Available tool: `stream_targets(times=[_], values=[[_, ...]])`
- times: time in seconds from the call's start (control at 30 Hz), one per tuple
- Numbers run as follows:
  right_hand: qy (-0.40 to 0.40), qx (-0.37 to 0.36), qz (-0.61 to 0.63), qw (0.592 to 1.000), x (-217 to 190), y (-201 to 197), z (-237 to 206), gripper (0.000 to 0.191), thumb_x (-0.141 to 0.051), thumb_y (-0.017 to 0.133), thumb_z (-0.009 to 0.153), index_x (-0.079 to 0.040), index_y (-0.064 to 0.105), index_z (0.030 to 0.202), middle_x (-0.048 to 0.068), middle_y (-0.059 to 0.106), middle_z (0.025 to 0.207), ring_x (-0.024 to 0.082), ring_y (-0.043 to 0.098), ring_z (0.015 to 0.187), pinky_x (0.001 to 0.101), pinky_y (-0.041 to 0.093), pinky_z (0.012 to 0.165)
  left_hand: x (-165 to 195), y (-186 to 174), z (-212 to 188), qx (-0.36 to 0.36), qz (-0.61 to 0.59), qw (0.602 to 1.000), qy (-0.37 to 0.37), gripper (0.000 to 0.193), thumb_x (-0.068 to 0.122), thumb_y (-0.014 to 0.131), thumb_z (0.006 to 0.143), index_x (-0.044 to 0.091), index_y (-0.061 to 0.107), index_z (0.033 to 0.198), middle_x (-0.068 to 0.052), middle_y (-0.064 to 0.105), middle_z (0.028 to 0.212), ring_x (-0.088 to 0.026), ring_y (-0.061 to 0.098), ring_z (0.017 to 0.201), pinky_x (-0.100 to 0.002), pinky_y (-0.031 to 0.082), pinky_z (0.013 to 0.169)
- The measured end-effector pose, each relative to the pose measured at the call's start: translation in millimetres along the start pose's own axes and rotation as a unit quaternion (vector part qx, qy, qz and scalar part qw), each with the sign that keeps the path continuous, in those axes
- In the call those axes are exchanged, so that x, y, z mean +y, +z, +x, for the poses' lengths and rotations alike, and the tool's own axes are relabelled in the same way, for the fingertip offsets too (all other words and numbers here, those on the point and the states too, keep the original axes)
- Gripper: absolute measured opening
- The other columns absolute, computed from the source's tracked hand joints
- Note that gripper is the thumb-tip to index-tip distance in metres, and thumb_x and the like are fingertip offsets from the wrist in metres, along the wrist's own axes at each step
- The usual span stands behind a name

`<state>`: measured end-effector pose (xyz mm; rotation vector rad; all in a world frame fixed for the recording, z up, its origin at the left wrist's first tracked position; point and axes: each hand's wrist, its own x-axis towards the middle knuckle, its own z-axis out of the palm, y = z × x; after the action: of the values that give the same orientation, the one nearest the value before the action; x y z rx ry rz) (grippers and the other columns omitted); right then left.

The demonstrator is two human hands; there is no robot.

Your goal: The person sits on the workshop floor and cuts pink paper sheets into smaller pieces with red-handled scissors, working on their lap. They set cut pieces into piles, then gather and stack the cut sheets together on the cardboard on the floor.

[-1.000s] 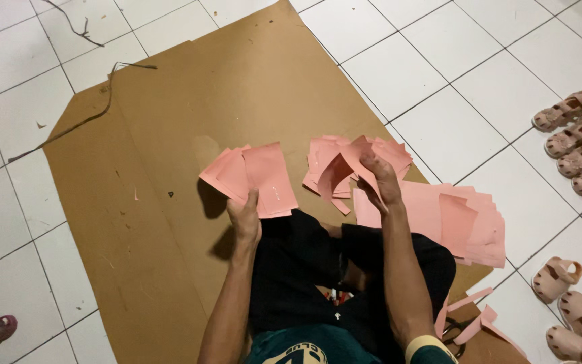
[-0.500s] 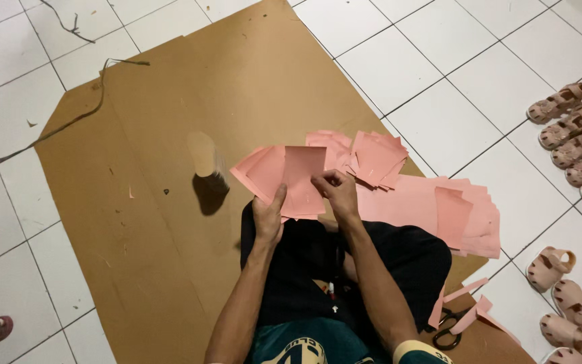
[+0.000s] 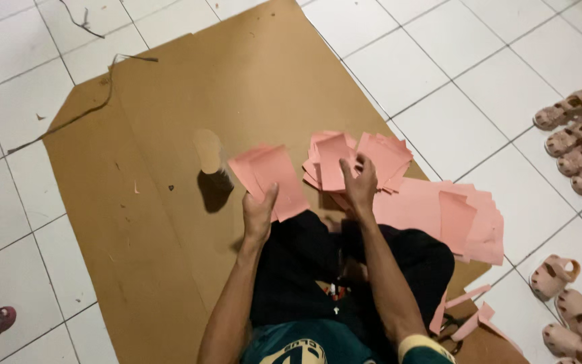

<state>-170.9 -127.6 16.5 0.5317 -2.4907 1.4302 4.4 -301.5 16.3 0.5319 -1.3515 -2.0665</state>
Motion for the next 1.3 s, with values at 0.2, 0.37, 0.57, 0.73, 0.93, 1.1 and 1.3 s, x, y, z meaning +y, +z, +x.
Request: stream_targets(times=[0.2, 0.37, 0.57, 0.73, 0.93, 1.1, 1.3], values=[[0.108, -0.234, 0.271, 0.927, -64.1, -8.2, -36.6, 0.032, -0.019, 0.079, 0.089, 0.002, 0.070, 0.111, 0.008, 0.076, 0.097, 0.011, 0.070, 0.087, 0.0256, 0.057, 0.077, 7.4, 32.9, -17.0, -0.030, 0.014, 0.999, -0.036, 0.032, 0.016, 0.072, 0.100, -0.008, 0.064, 0.118, -0.005, 0.066, 0.104, -0.011, 0.060, 0.089, -0.028, 0.052, 0.078], [0.225, -0.185, 0.298, 0.909, -66.4, -12.2, -36.5, 0.015, -0.014, 0.079, 0.091, 0.001, 0.074, 0.092, 0.002, 0.069, 0.077, 0.005, 0.057, 0.066, 0.0218, 0.047, 0.059, -7.2, 34.5, -12.0, -0.019, -0.135, 0.980, -0.144, 0.040, 0.034, 0.055, 0.104, -0.004, 0.064, 0.114, -0.008, 0.071, 0.102, -0.012, 0.067, 0.087, -0.028, 0.056, 0.079], [0.225, -0.056, 0.404, 0.885, -32.1, -7.7, -30.2, 0.017, -0.010, 0.079, 0.099, 0.005, 0.071, 0.098, 0.003, 0.061, 0.076, 0.007, 0.046, 0.061, 0.0222, 0.034, 0.051, -22.4, 5.1, -10.4, -0.009, -0.159, 0.985, -0.065, 0.052, 0.040, 0.054, 0.116, -0.010, 0.061, 0.104, -0.008, 0.064, 0.097, -0.013, 0.060, 0.081, -0.029, 0.052, 0.072], [0.197, -0.079, 0.462, 0.861, -20.2, -23.0, -15.2, 0.016, -0.004, 0.071, 0.096, 0.007, 0.073, 0.107, 0.005, 0.073, 0.092, 0.007, 0.065, 0.079, 0.0203, 0.054, 0.072, 19.5, -13.4, -3.4, 0.019, -0.046, 0.996, -0.079, 0.040, 0.034, 0.062, 0.100, -0.002, 0.064, 0.115, -0.005, 0.071, 0.101, -0.011, 0.066, 0.086, -0.026, 0.056, 0.076], [0.223, -0.082, 0.520, 0.820, -29.1, -10.0, -27.7, 0.017, -0.006, 0.068, 0.098, 0.008, 0.070, 0.109, 0.006, 0.072, 0.098, 0.009, 0.067, 0.087, 0.0220, 0.056, 0.081, 56.2, 37.4, -24.7, -0.121, 0.083, 0.985, -0.093, 0.040, 0.023, 0.079, 0.091, -0.005, 0.063, 0.115, -0.011, 0.071, 0.101, -0.015, 0.069, 0.088, -0.030, 0.059, 0.079], [0.222, -0.046, 0.469, 0.853, -15.9, -7.2, -29.1, 0.019, -0.011, 0.067, 0.101, 0.006, 0.069, 0.110, 0.005, 0.070, 0.098, 0.008, 0.064, 0.088, 0.0219, 0.054, 0.081, 60.4, 50.5, -33.4, -0.164, 0.055, 0.982, -0.069, 0.039, 0.024, 0.075, 0.092, -0.002, 0.065, 0.119, -0.008, 0.073, 0.107, -0.012, 0.070, 0.093, -0.027, 0.058, 0.082], [0.223, 0.003, 0.488, 0.844, -16.1, -18.8, -27.9, 0.026, -0.018, 0.061, 0.114, 0.003, 0.064, 0.099, 0.001, 0.063, 0.095, 0.007, 0.058, 0.086, 0.0213, 0.050, 0.079, 46.6, 45.1, -27.5, -0.083, 0.159, 0.984, -0.020, 0.034, 0.025, 0.065, 0.101, -0.004, 0.063, 0.118, -0.007, 0.073, 0.103, -0.011, 0.068, 0.092, -0.025, 0.057, 0.080]])
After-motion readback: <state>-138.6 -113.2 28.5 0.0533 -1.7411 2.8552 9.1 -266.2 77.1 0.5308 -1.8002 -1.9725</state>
